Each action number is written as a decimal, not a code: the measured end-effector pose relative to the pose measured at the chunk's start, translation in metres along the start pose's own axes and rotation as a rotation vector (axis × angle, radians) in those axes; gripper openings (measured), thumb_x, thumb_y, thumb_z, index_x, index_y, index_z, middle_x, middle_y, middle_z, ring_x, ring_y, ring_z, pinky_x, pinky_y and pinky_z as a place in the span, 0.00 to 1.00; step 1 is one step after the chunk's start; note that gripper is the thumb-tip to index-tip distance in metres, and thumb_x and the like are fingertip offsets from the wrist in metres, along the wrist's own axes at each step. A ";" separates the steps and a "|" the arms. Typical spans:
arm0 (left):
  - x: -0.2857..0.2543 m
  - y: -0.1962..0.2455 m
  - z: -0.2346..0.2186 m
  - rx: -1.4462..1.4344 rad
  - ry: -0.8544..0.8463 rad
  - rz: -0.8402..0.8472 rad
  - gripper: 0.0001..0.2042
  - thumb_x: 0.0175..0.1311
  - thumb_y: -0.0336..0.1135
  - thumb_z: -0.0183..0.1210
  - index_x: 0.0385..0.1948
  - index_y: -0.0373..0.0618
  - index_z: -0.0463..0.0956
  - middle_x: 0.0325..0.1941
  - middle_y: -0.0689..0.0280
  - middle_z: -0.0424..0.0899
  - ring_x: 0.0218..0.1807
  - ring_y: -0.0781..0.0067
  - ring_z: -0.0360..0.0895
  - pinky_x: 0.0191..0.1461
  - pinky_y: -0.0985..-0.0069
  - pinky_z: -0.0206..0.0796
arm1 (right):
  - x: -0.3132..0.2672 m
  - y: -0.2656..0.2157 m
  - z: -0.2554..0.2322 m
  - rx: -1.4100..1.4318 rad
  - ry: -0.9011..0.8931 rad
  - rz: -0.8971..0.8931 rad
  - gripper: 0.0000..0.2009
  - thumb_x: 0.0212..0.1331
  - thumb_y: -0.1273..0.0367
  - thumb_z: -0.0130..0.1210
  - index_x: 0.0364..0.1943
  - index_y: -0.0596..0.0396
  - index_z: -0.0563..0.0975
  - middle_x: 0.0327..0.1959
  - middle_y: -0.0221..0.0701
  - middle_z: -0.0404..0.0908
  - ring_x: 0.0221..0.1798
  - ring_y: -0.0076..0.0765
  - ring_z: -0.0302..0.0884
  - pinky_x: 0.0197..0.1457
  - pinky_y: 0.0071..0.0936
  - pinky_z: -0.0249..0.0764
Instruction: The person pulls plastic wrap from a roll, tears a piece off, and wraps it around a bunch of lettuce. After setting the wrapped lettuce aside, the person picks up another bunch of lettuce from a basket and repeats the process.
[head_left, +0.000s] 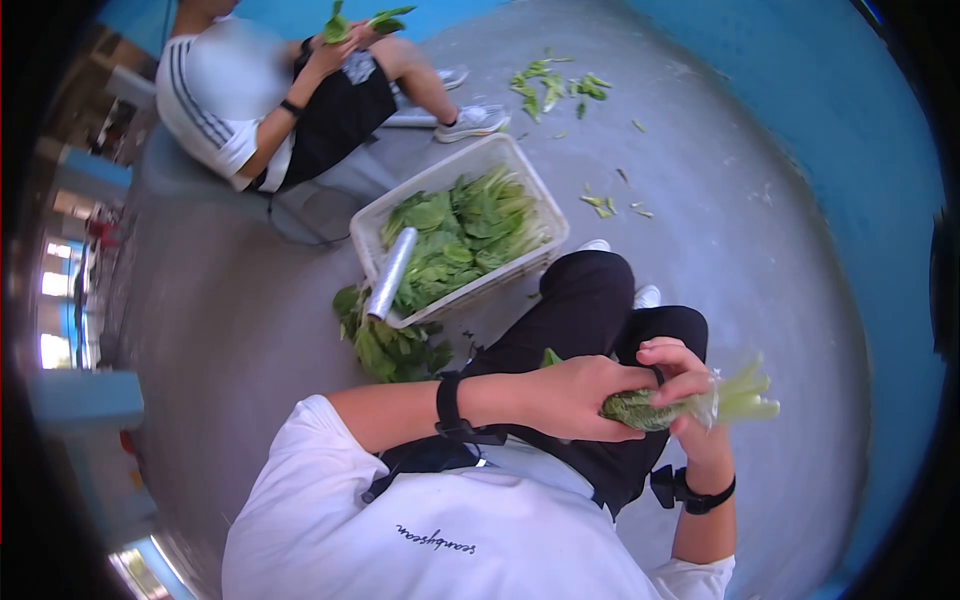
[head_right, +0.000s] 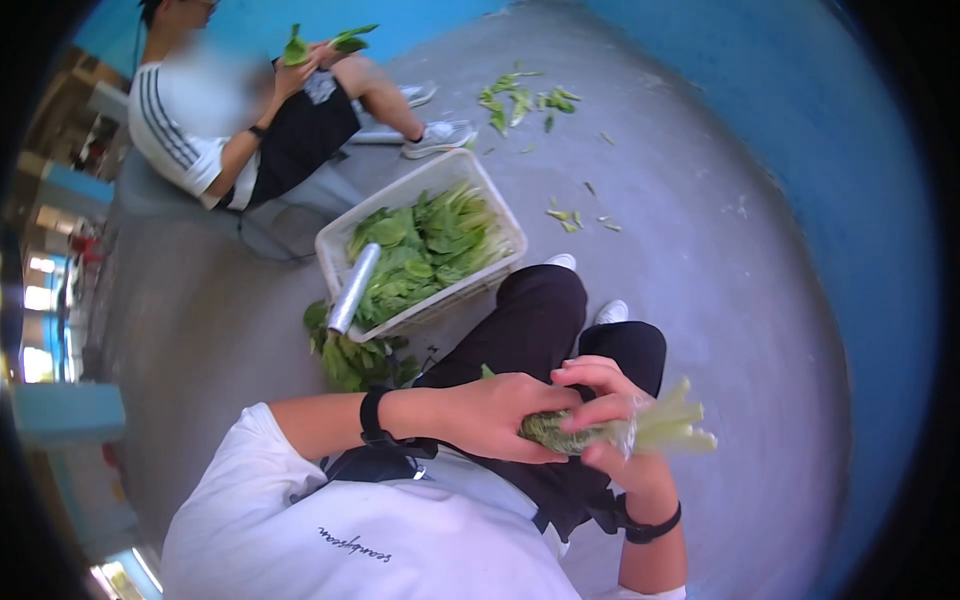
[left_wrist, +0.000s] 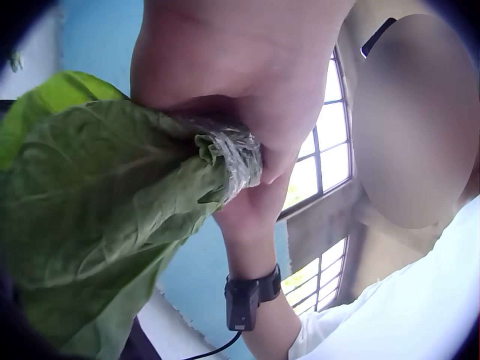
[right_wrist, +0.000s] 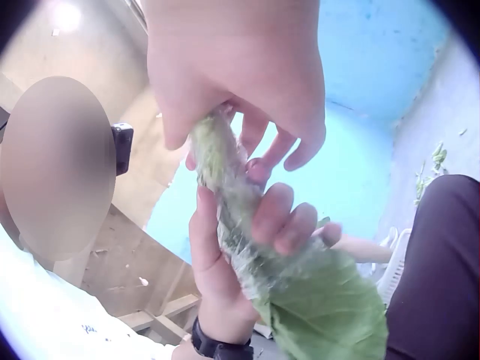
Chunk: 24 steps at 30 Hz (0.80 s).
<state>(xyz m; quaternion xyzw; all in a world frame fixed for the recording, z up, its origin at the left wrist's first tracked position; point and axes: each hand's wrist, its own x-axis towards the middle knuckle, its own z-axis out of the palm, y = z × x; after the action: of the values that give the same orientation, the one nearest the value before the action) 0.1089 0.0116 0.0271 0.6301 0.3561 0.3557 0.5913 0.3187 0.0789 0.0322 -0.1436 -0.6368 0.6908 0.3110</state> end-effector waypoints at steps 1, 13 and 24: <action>-0.004 0.002 -0.006 0.036 -0.022 -0.029 0.17 0.58 0.37 0.68 0.46 0.42 0.76 0.35 0.54 0.84 0.39 0.49 0.84 0.43 0.61 0.73 | 0.003 -0.009 0.006 -0.007 -0.001 0.062 0.29 0.54 0.55 0.74 0.56 0.58 0.81 0.65 0.44 0.77 0.70 0.45 0.70 0.74 0.46 0.63; -0.155 0.018 -0.167 0.005 0.955 -0.100 0.18 0.72 0.35 0.61 0.59 0.39 0.71 0.44 0.63 0.85 0.44 0.76 0.82 0.53 0.74 0.75 | -0.027 0.019 -0.049 -0.461 0.249 0.541 0.23 0.62 0.73 0.61 0.63 0.57 0.76 0.59 0.37 0.83 0.62 0.34 0.80 0.63 0.31 0.73; -0.408 -0.160 -0.202 -0.681 1.801 -0.215 0.13 0.70 0.41 0.63 0.47 0.44 0.75 0.34 0.64 0.82 0.36 0.72 0.82 0.40 0.71 0.77 | -0.044 0.060 -0.087 -0.375 0.259 1.124 0.13 0.76 0.64 0.51 0.49 0.58 0.81 0.30 0.31 0.84 0.26 0.26 0.82 0.30 0.22 0.79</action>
<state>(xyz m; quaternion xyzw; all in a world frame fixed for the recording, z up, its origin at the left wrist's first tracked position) -0.2726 -0.2363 -0.1345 -0.1195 0.6092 0.7334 0.2771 0.3893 0.1205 -0.0478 -0.5932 -0.5315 0.6020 -0.0571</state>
